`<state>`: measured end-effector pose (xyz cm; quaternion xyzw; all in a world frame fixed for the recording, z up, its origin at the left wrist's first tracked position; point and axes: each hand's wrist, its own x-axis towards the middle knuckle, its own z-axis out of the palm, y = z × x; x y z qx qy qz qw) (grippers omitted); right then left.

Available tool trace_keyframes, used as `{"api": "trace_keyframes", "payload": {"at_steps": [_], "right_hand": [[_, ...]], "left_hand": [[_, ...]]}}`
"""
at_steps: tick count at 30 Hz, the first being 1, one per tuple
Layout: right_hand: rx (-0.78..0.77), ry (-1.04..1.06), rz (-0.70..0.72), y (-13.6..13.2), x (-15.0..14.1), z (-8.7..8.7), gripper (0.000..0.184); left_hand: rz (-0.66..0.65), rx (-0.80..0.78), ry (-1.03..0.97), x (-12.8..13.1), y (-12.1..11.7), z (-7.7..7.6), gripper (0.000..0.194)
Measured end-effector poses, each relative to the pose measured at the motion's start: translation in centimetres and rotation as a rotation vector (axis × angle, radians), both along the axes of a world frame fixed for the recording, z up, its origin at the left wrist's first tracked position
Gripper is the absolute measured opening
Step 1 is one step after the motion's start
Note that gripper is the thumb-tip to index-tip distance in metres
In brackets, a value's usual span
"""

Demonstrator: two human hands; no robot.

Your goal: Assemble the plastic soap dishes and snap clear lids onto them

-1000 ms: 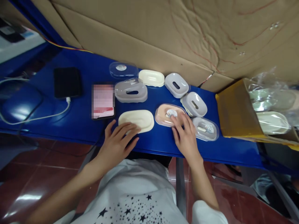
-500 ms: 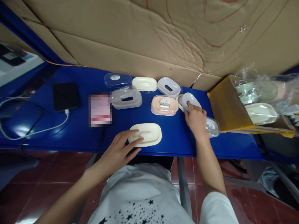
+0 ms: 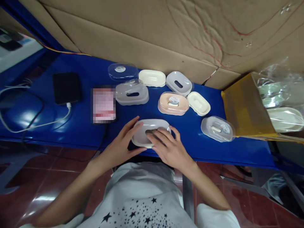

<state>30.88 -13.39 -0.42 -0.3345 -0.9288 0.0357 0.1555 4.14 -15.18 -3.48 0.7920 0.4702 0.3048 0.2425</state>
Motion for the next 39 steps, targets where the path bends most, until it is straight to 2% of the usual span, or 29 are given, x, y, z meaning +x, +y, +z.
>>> {"api": "trace_keyframes", "payload": {"at_steps": [4, 10, 13, 17, 20, 22, 24, 26, 27, 29, 31, 33, 35, 39], "right_hand": [[0.016, -0.024, -0.016, -0.6, -0.6, -0.1, 0.050], [-0.001, -0.104, -0.068, -1.9, -0.9, -0.4, 0.055], [0.013, -0.081, -0.086, -1.9, -0.9, -0.8, 0.050], [-0.022, -0.028, -0.094, -1.1, -0.7, -1.2, 0.046], [-0.039, -0.012, -0.123, -0.6, -0.5, -1.5, 0.046], [-0.035, -0.015, -0.153, -0.5, -0.4, -1.7, 0.050], [-0.037, -0.014, -0.176, -0.6, -0.4, -1.8, 0.056], [-0.041, 0.011, -0.192, -0.8, -0.3, -1.9, 0.060], [-0.042, 0.032, -0.199, -1.0, -0.2, -1.9, 0.061], [-0.037, 0.079, -0.213, -1.2, -0.1, -2.0, 0.064], [-0.030, 0.115, -0.226, -1.4, 0.0, -2.1, 0.066], [-0.031, 0.143, -0.237, -1.5, 0.2, -2.2, 0.067], [-0.049, 0.189, -0.253, -1.5, 0.3, -2.4, 0.070], [-0.109, 0.357, -0.298, -1.4, 0.3, -2.7, 0.085]], "left_hand": [[-0.003, 0.024, 0.036, 0.0, 0.0, 0.0, 0.092], [-0.034, 0.072, 0.055, 0.1, 0.0, 0.0, 0.099], [-0.060, 0.061, 0.076, 0.1, 0.0, 0.0, 0.098], [-0.104, 0.086, 0.100, -0.6, 0.7, 1.4, 0.087], [-0.053, 0.200, 0.172, -2.0, 3.1, 3.9, 0.066], [0.070, 0.287, 0.243, -3.1, 5.5, 5.6, 0.059], [0.230, 0.296, 0.339, -3.9, 8.3, 6.8, 0.061], [0.366, 0.238, 0.463, -4.3, 10.8, 7.3, 0.063], [0.393, 0.181, 0.524, -4.3, 11.9, 7.2, 0.062], [0.400, 0.075, 0.606, -4.0, 13.6, 6.9, 0.056], [0.393, 0.039, 0.601, -3.7, 14.4, 6.7, 0.052], [0.384, 0.105, 0.507, -3.3, 14.2, 6.8, 0.049], [0.354, 0.226, 0.360, -2.8, 13.0, 7.1, 0.042], [0.263, 0.462, 0.095, -0.7, 8.1, 6.3, 0.040]]}}
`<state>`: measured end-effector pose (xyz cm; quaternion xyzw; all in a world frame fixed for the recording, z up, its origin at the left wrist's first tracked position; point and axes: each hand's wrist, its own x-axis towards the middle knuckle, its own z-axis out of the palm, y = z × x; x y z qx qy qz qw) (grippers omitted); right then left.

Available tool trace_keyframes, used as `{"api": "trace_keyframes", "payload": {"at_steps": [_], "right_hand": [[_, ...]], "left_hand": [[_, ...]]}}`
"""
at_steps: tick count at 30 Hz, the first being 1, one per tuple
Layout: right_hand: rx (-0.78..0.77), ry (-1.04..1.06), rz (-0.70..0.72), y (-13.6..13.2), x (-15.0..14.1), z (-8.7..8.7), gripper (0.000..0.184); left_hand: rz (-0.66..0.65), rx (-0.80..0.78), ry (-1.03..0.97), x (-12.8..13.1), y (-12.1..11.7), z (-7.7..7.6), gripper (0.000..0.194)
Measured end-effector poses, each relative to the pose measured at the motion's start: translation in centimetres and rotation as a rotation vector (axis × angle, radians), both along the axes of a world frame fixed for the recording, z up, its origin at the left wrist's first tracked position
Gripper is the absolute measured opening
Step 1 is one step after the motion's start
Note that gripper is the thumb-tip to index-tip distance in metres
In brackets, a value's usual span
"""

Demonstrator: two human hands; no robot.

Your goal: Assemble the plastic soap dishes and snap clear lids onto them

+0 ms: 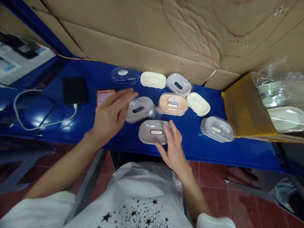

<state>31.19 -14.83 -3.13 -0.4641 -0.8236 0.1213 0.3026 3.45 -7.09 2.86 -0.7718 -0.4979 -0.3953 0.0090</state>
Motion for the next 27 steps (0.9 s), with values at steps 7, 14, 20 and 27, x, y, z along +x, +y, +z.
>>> {"api": "trace_keyframes", "payload": {"at_steps": [7, 14, 20, 27], "right_hand": [[-0.059, 0.117, -0.034, 0.0, 0.4, 0.2, 0.069], [-0.024, 0.089, 0.169, 0.1, 0.8, 0.5, 0.086], [-0.049, 0.059, 0.147, -0.1, 0.4, 0.7, 0.082], [-0.186, 0.366, -0.055, 0.9, 1.1, 0.4, 0.045]], "left_hand": [[-0.261, 0.159, -0.001, 3.0, -6.0, -3.0, 0.040], [0.118, 0.363, 0.037, 3.6, -4.4, -2.0, 0.040], [0.058, 0.382, 0.074, 4.5, -5.5, -3.5, 0.037], [-0.249, 0.018, 0.099, 4.0, -9.1, -6.0, 0.046]]}}
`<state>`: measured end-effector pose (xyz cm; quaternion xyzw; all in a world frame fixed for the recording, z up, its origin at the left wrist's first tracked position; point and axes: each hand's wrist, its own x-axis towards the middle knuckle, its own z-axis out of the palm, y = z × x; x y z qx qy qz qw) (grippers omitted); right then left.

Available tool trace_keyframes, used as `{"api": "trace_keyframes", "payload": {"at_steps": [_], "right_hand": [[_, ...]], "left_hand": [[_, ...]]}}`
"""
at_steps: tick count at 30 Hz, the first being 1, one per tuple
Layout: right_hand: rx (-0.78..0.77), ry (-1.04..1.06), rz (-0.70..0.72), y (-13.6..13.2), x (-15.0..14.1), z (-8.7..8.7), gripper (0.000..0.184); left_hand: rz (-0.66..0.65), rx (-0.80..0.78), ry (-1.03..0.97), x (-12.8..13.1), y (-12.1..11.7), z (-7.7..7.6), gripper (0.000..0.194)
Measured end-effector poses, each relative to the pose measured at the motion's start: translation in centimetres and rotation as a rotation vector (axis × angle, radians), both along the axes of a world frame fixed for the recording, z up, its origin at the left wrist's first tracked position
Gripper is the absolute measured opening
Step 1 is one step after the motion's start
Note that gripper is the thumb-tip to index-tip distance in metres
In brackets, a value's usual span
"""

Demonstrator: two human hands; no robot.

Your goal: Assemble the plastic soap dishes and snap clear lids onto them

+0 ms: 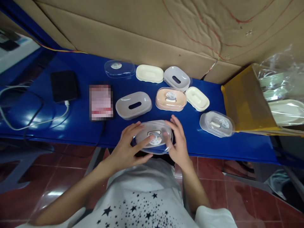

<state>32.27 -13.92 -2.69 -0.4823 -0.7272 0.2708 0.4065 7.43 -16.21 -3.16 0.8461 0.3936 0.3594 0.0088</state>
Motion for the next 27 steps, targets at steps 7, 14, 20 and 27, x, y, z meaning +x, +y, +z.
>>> {"api": "trace_keyframes", "payload": {"at_steps": [7, 14, 20, 27], "right_hand": [[-0.139, 0.305, -0.047, 0.5, 0.5, -0.6, 0.037], [-0.141, 0.099, 0.034, 0.5, -0.1, 0.6, 0.035], [-0.107, 0.058, 0.007, 0.6, -0.3, 0.4, 0.039], [-0.073, -0.017, 0.011, 0.5, 0.0, 0.4, 0.040]], "left_hand": [[0.031, -0.069, 0.010, 0.7, 0.0, -0.7, 0.060], [0.018, -0.138, 0.041, 1.3, 0.3, -0.2, 0.059], [-0.018, -0.253, -0.018, 1.7, 0.5, 0.0, 0.062], [-0.015, -0.196, -0.026, 1.8, 0.6, 0.0, 0.061]]}}
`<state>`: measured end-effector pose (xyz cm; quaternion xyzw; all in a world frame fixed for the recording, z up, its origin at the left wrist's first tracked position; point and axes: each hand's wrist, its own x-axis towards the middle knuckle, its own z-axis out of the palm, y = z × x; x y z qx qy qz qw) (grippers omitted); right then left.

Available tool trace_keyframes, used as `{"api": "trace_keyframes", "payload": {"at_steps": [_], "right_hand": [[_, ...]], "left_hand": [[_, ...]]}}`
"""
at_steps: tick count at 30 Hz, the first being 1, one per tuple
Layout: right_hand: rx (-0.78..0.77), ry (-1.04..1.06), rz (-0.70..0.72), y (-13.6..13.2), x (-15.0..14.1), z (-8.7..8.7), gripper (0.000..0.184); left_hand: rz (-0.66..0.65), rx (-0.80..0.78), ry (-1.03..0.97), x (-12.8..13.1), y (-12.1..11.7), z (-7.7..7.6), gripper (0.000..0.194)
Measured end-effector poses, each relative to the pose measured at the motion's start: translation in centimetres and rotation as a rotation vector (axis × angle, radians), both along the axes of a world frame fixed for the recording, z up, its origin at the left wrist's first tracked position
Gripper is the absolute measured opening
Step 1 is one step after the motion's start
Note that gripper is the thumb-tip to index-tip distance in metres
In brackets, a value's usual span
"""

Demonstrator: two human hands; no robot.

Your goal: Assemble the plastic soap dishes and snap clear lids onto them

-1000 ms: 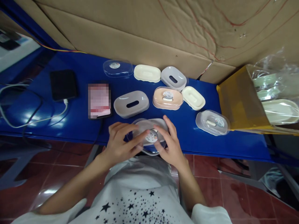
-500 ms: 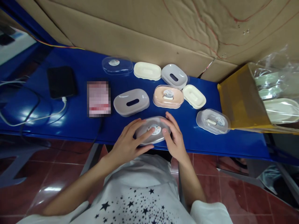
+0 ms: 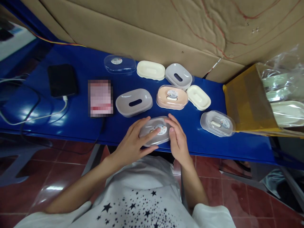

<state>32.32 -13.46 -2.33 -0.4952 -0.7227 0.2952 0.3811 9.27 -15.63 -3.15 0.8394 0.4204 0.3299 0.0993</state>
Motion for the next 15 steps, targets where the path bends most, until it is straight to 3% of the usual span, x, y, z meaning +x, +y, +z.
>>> {"api": "trace_keyframes", "payload": {"at_steps": [9, 15], "right_hand": [[-0.004, 0.031, 0.018, -0.1, -0.2, 0.2, 0.036], [0.069, -0.076, -0.060, -0.4, 0.4, 0.0, 0.040]], "left_hand": [[0.018, -0.043, 0.022, -0.1, 0.1, 0.0, 0.060], [-0.061, -0.047, 0.096, -1.1, 1.2, 1.4, 0.069]]}}
